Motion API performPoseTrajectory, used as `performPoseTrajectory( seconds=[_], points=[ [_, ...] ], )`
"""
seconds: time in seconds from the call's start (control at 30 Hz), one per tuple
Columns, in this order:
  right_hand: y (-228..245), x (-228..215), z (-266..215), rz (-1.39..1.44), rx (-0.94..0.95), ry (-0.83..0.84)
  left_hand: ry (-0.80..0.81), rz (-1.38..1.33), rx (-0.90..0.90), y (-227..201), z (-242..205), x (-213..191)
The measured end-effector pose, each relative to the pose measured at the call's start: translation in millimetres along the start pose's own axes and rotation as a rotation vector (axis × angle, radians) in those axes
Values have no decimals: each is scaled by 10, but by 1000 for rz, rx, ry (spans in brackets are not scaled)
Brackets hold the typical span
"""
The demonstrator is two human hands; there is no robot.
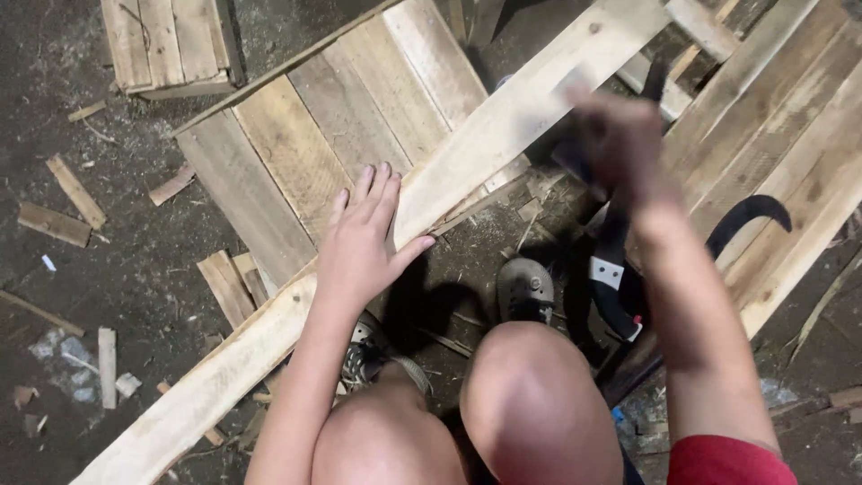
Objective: A person sits on the floor of a workshop and manually sands a wooden plank using a piece of sandpaper.
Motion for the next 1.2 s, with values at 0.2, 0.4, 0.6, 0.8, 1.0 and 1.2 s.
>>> performPoseTrajectory(
  seconds=[0.2, 0.4, 0.6, 0.8, 1.0, 1.2],
  points=[
    [-730, 28, -34, -3, 359, -165, 4, -1, -1, -26, 23, -10],
    [76, 60, -72, 154, 128, -54, 12, 10, -7, -18, 34, -10],
    [-561, -174, 185, 113, 280, -255, 8, 17, -7, -8, 29, -17],
    [-151, -64, 20, 277, 358, -114, 33, 27, -22, -9, 63, -27],
    [-473, -199, 139, 30, 161, -166, 55, 46, -26, -7, 46, -1],
    [590, -23, 99, 121, 52, 14, 35, 15, -5, 45, 34, 59]
  ],
)
Point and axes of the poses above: each hand's wrist, its own z-axis towards the middle knuckle, its own x-axis out of the palm, y = z × x, the point moved 6 cm from there along z, towards the middle knuckle, and after that the axes turned 4 degrees about z, right-handed, at the moved point
